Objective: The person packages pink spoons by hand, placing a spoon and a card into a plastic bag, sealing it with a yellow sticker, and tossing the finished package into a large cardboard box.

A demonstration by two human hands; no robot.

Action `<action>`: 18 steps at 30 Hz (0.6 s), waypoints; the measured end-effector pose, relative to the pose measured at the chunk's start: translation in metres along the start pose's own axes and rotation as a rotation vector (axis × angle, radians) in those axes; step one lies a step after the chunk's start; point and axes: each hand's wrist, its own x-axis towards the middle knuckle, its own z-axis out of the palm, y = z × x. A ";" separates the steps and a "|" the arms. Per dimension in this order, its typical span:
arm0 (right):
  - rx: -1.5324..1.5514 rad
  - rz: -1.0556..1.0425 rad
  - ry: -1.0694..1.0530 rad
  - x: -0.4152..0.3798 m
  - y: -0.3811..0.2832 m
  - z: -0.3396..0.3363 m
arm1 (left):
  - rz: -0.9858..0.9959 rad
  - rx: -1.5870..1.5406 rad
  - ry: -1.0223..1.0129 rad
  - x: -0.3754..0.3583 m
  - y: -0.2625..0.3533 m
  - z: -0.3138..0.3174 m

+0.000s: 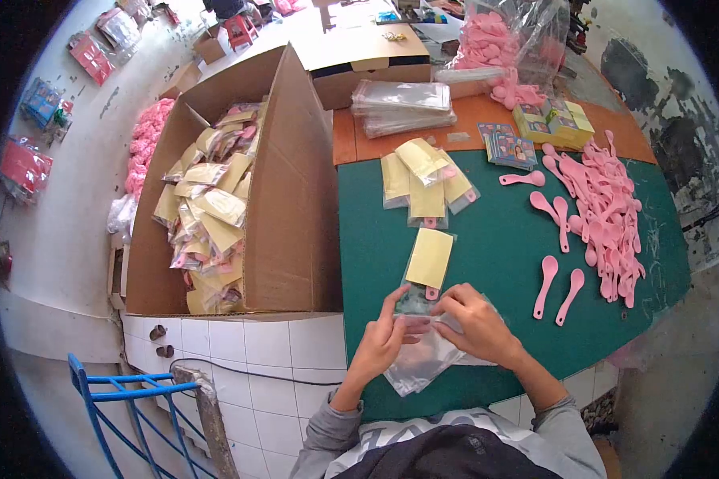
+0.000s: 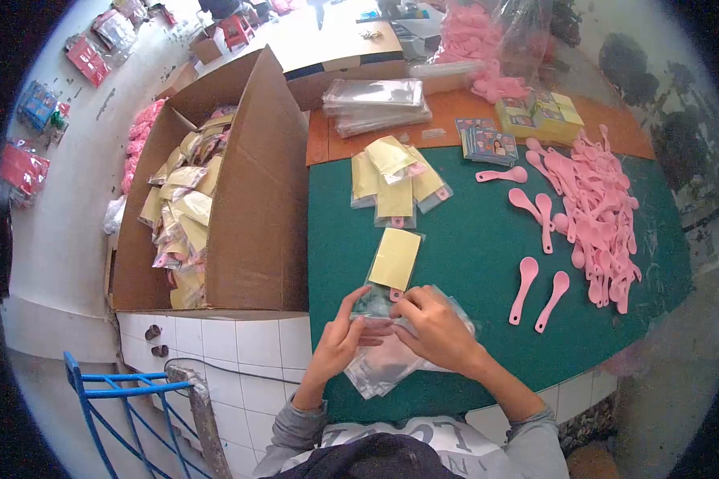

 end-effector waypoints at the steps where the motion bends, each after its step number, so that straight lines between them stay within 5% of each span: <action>1: 0.003 -0.001 -0.006 0.001 -0.002 0.002 | 0.017 0.054 0.000 0.000 0.000 -0.001; 7: 0.037 0.031 0.096 0.004 -0.008 0.013 | 0.155 0.222 -0.059 0.002 0.006 0.007; 14: 0.240 0.055 -0.086 -0.001 0.004 0.002 | 0.323 0.312 -0.203 0.000 0.006 0.015; 18: 0.172 -0.006 -0.109 -0.004 0.005 0.002 | 0.255 0.237 -0.225 -0.002 0.010 0.018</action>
